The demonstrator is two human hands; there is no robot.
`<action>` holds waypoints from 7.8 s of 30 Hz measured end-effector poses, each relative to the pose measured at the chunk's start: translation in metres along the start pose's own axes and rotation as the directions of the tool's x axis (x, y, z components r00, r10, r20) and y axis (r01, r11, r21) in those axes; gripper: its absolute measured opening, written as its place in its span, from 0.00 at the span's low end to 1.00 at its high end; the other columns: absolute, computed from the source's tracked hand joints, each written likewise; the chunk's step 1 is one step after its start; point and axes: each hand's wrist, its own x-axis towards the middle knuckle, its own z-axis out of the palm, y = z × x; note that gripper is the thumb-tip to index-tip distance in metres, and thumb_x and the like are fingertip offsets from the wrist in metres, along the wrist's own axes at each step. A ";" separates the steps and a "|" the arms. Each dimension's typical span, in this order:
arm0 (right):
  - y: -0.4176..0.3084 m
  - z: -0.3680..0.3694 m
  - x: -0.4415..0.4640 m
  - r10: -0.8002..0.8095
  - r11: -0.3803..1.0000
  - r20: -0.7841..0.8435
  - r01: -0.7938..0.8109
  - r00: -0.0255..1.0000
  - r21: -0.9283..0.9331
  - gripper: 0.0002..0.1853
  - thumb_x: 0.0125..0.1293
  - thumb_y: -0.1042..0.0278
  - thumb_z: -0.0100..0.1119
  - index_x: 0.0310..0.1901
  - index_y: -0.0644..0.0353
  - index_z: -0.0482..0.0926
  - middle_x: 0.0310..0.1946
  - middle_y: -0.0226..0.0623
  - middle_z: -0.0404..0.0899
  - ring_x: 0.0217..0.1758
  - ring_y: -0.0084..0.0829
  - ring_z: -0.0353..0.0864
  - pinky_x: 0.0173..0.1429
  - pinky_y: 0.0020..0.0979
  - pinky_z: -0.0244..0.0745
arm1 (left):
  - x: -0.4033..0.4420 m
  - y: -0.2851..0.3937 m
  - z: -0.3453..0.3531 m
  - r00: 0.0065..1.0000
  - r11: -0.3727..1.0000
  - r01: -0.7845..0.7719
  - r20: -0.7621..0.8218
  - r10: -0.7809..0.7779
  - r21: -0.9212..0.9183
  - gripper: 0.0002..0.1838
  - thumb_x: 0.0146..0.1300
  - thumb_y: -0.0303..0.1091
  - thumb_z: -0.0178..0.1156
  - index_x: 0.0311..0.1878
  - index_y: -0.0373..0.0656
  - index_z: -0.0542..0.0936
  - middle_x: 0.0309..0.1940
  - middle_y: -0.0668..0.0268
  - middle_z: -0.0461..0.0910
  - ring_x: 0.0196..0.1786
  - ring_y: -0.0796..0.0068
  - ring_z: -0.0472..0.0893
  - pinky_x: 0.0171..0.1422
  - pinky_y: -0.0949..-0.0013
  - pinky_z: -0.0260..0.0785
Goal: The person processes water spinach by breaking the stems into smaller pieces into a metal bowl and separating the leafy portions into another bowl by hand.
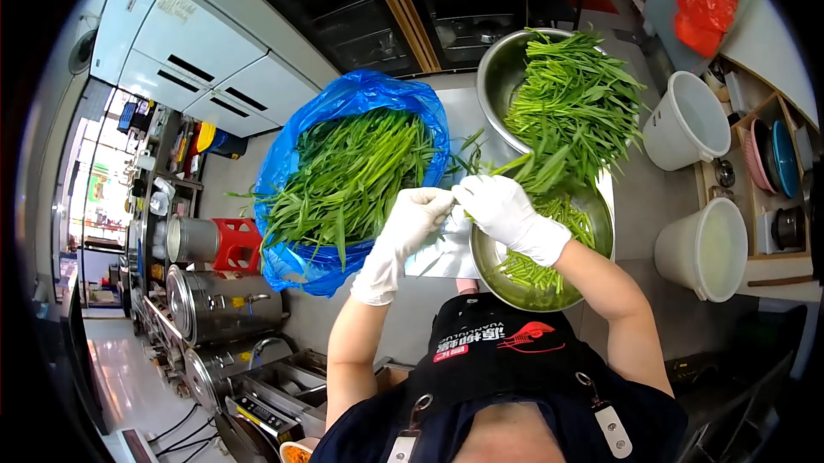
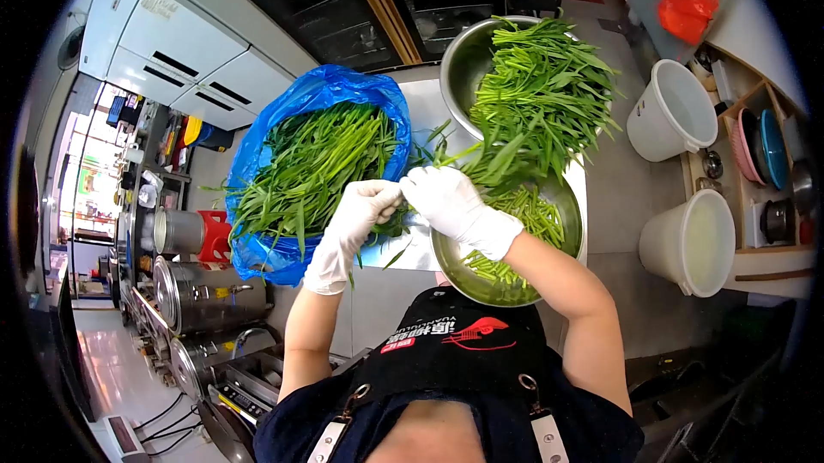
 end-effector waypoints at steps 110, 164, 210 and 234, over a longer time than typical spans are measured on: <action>0.061 -0.059 -0.039 0.567 0.236 0.529 -0.740 0.631 0.630 0.09 0.61 0.66 0.64 0.32 0.64 0.81 0.21 0.24 0.74 0.23 0.14 0.67 0.28 0.21 0.62 | 0.039 0.002 0.052 0.737 0.652 -0.506 -0.111 0.667 0.565 0.10 0.63 0.23 0.60 0.47 0.38 0.83 0.39 0.61 0.83 0.42 0.71 0.83 0.43 0.71 0.75; 0.044 -0.013 -0.053 0.692 0.420 0.166 -0.578 0.703 0.699 0.07 0.62 0.68 0.62 0.38 0.62 0.83 0.31 0.32 0.82 0.32 0.24 0.78 0.37 0.27 0.73 | 0.036 -0.016 0.042 0.916 0.965 -0.203 0.315 0.248 -0.168 0.14 0.70 0.39 0.57 0.39 0.37 0.83 0.21 0.77 0.70 0.26 0.85 0.63 0.33 0.78 0.57; 0.078 -0.110 -0.104 0.807 -0.322 0.447 -0.347 0.387 0.881 0.06 0.66 0.68 0.59 0.36 0.60 0.75 0.24 0.29 0.72 0.22 0.20 0.69 0.30 0.24 0.68 | 0.102 -0.027 -0.096 0.820 -0.264 0.042 0.118 0.560 0.964 0.05 0.48 0.27 0.58 0.22 0.43 0.82 0.21 0.56 0.80 0.27 0.54 0.82 0.29 0.58 0.73; 0.080 -0.091 -0.100 0.759 -0.310 0.496 -0.436 0.422 0.845 0.06 0.66 0.69 0.60 0.38 0.61 0.77 0.23 0.30 0.73 0.21 0.22 0.70 0.28 0.27 0.69 | -0.021 0.119 -0.134 0.863 0.757 -0.184 -0.267 0.430 0.626 0.13 0.61 0.29 0.61 0.45 0.31 0.83 0.32 0.66 0.83 0.34 0.80 0.78 0.42 0.75 0.71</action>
